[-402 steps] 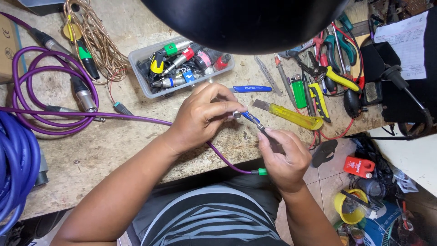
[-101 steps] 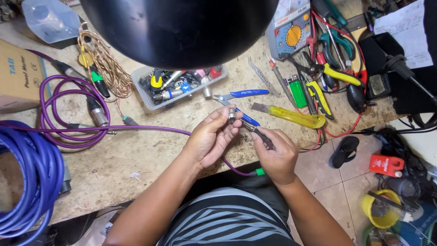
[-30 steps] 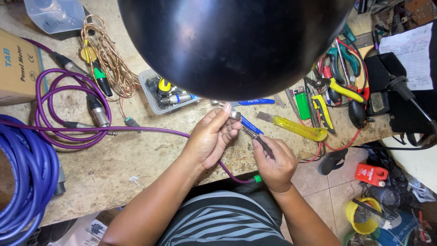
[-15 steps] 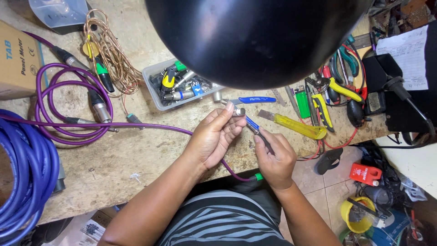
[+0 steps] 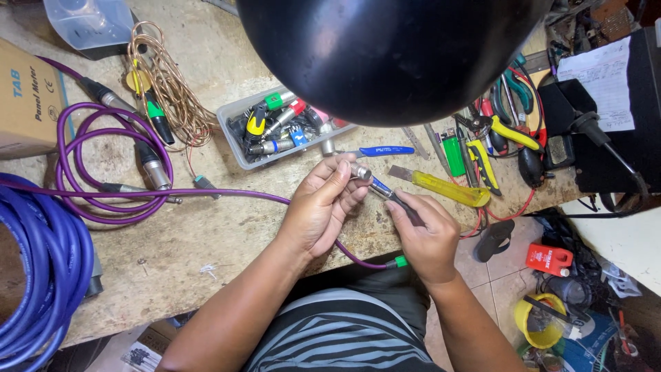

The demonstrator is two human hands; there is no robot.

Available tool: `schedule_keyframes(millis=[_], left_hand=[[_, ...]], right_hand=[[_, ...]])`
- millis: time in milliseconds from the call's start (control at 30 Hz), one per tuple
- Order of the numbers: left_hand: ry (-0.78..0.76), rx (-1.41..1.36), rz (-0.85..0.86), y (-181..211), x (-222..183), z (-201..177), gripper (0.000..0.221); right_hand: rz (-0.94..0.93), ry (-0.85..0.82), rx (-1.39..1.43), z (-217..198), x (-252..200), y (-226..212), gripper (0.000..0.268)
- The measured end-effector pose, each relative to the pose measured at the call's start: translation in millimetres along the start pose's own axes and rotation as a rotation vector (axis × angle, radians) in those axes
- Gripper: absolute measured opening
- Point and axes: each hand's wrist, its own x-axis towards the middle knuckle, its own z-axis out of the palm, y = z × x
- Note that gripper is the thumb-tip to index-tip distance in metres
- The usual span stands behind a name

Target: Repairing an audio cable by applying heat shrink tubing and assembling a connector

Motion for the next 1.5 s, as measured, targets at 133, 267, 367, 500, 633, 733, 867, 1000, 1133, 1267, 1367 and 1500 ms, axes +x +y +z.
schedule_keyframes(millis=[133, 267, 367, 500, 633, 733, 867, 1000, 1133, 1267, 1367, 1500], left_hand=[[-0.003, 0.022, 0.038, -1, -2, 2, 0.029], [0.026, 0.085, 0.079, -4, -2, 1, 0.031], [0.033, 0.083, 0.096, -8, -2, 2, 0.032], [0.06, 0.046, 0.147, -3, -3, 3, 0.031], [0.071, 0.062, 0.162, -4, -5, 4, 0.029], [0.064, 0.046, 0.165, -6, -4, 5, 0.028], [0.068, 0.005, 0.182, -6, -4, 4, 0.026], [0.044, 0.023, 0.174, -7, -11, 13, 0.024], [0.015, 0.061, 0.143, -13, -14, 16, 0.029], [0.006, 0.108, 0.112, -14, -15, 13, 0.037], [0.016, 0.125, 0.097, -18, -11, 7, 0.038], [0.034, 0.147, 0.088, -22, -7, 1, 0.039]], right_hand=[[-0.03, 0.041, -0.011, -8, 8, -14, 0.013], [-0.275, 0.116, -0.062, -11, 13, -19, 0.014], [-0.37, 0.13, -0.088, -8, 16, -20, 0.014], [-0.445, 0.185, -0.091, -5, 19, -22, 0.014], [-0.518, 0.187, -0.042, -4, 25, -28, 0.01], [-0.552, 0.195, -0.058, -3, 27, -28, 0.011], [-0.554, 0.191, -0.082, -3, 26, -30, 0.011], [-0.579, 0.158, -0.046, 1, 26, -28, 0.012], [-0.58, 0.161, -0.058, 3, 29, -27, 0.012], [-0.572, 0.139, -0.044, 3, 32, -31, 0.012], [-0.576, 0.122, -0.035, 1, 34, -33, 0.012], [-0.58, 0.113, -0.039, 2, 33, -34, 0.012]])
